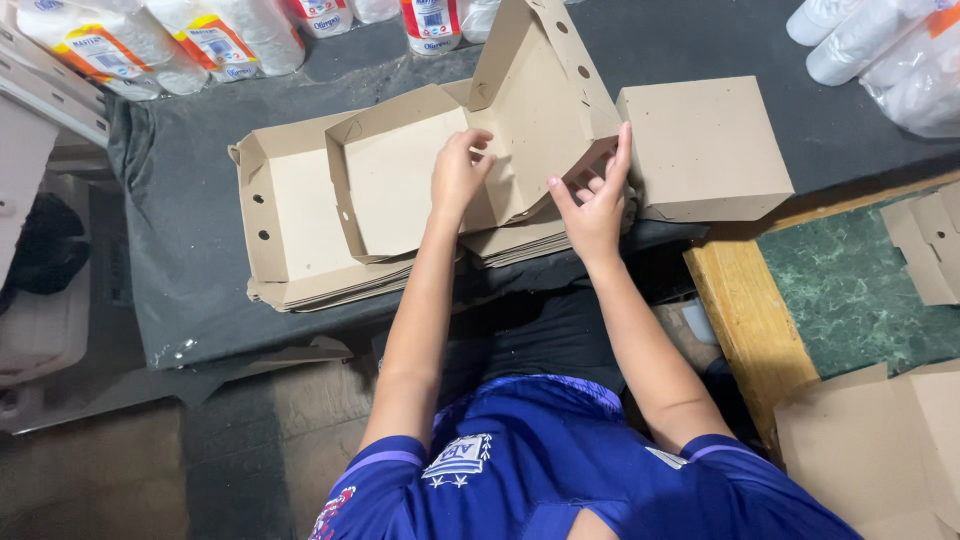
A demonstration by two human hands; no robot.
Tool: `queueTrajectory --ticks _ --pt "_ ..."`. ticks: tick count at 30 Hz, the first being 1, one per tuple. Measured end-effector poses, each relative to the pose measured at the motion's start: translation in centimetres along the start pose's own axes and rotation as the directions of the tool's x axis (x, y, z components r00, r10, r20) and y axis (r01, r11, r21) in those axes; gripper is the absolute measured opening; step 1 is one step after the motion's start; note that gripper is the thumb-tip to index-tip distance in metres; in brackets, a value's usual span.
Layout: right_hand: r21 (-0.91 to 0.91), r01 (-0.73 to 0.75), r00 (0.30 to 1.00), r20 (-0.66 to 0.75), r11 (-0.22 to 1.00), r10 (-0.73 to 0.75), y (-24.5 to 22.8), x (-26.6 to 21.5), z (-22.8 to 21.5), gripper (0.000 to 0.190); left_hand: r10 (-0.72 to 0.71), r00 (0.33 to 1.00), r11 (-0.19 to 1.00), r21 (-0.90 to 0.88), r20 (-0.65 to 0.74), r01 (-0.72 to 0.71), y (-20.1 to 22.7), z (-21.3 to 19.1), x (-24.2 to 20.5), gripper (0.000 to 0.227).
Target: The person assembles flat cardboard boxes by folding the sides and tucking the flaps into slots to form a box shape. They repeatedly pick up flat pieces, fold them into boxes, and place the finished boxes on the table. The person also stacks and aligns the flat cardboard pieces during the process.
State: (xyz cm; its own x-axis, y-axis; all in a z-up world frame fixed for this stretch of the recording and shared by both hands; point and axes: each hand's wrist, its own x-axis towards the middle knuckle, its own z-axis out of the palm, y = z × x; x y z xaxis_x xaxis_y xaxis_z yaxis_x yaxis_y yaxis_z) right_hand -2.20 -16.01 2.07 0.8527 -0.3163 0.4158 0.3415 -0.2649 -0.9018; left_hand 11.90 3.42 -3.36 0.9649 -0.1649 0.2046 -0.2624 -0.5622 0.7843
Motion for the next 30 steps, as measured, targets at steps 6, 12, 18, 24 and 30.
queueTrajectory --ticks 6,12,18,24,30 --pt "0.085 -0.071 0.997 0.017 0.994 0.069 -1.3 -0.3 -0.4 0.097 -0.068 0.961 0.993 -0.108 -0.269 0.04 1.7 -0.2 4.8 0.03" --pt "-0.005 -0.069 0.997 0.018 0.998 0.069 -0.6 -0.9 -0.7 0.099 -0.154 0.965 0.988 -0.021 -0.211 0.153 -0.6 2.3 8.8 0.045" --pt "0.0 -0.067 0.998 0.017 0.998 0.067 -0.5 -0.9 -0.9 0.1 -0.165 0.961 0.977 0.094 -0.223 0.19 0.0 3.6 10.3 0.007" --pt "-0.074 -0.094 0.994 0.043 0.993 0.097 -0.1 -0.8 -1.3 0.101 -0.183 0.959 0.955 0.193 -0.218 0.226 -0.8 5.5 11.2 0.013" --pt "-0.052 -0.099 0.993 0.054 0.994 0.102 -0.1 -0.7 -1.2 0.103 -0.119 0.972 0.959 0.23 -0.203 0.165 -2.0 6.8 11.9 0.015"
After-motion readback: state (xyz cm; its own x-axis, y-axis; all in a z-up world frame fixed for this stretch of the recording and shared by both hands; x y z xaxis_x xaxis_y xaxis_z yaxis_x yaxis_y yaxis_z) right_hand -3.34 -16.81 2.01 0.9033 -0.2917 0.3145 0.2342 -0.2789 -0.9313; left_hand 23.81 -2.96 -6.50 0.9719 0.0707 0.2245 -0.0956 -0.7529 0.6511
